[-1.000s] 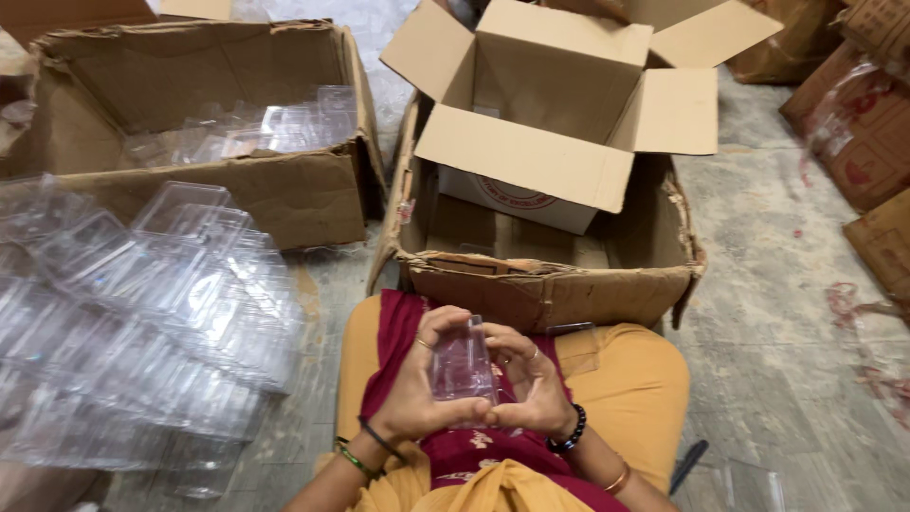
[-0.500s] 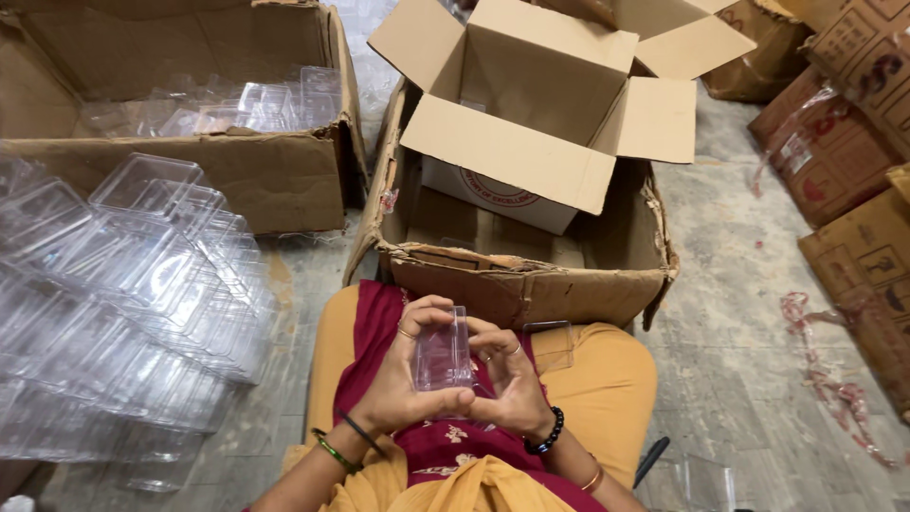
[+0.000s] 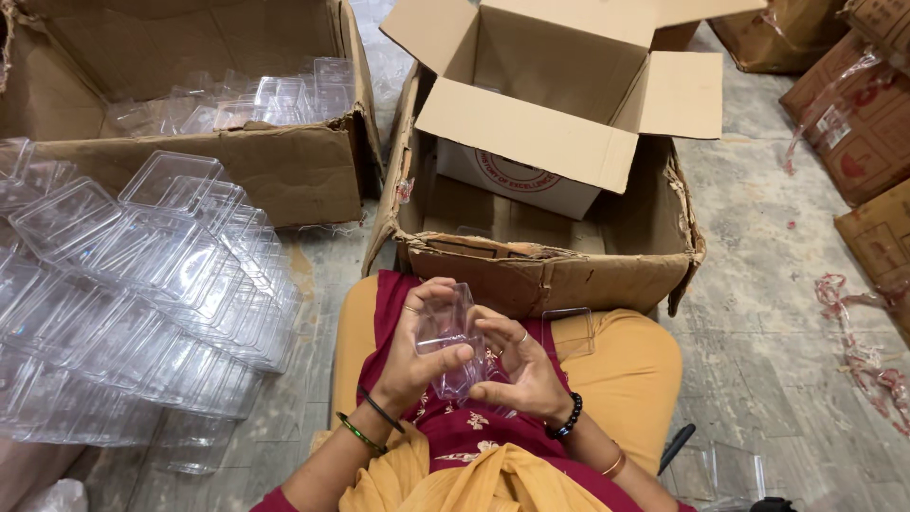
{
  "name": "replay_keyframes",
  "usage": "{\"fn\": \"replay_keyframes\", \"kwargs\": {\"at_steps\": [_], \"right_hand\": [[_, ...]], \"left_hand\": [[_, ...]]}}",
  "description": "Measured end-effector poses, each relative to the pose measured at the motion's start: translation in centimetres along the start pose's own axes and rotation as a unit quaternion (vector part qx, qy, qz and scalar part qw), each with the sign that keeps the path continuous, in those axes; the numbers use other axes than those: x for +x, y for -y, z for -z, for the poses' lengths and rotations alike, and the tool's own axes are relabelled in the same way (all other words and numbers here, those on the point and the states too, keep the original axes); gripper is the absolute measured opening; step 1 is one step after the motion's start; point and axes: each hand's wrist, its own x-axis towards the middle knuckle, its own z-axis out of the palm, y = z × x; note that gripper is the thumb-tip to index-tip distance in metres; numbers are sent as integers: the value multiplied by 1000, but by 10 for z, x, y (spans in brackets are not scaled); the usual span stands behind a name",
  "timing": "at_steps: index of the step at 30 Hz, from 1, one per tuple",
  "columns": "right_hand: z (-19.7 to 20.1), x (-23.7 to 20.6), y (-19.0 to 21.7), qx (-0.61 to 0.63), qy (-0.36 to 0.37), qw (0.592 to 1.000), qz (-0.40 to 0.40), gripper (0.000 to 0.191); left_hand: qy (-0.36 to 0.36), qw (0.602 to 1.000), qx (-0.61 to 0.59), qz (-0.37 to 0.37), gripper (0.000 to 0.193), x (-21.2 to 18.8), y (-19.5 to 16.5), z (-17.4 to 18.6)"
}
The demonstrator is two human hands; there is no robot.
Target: The person sits on the floor, takes clear plastic boxes out of cardboard boxes, fits lids onto the bases by hand, and stacks the assembled boxes in piles on the floor beside them.
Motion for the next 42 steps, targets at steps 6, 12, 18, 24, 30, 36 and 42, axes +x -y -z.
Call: {"fn": "replay_keyframes", "kwargs": {"at_steps": [6, 12, 18, 24, 30, 36, 42], "right_hand": [[-12, -8, -9, 6, -33, 999, 22, 76], [-10, -7, -17, -6, -18, 1000, -9, 78], [-18, -7, -16, -5, -65, 996, -57, 79], [-9, 16, 17, -110, -120, 978, 128, 98], [-1, 36, 29, -124, -150, 964, 183, 99], [-26, 23, -5, -108, -104, 984, -96, 96], [-25, 16, -25, 50, -88, 984, -147, 74]], "left_hand": [[15, 999, 46, -12, 76, -6, 1, 0], [-53, 998, -22, 11, 68, -9, 9, 3], [-112, 985, -114, 62, 65, -7, 32, 6], [-176, 932, -268, 168, 46, -2, 49, 20], [-221, 900, -326, 185, 35, 7, 45, 33], [-213, 939, -259, 79, 49, 8, 38, 35], [-203, 958, -195, 58, 60, -1, 35, 29]]}}
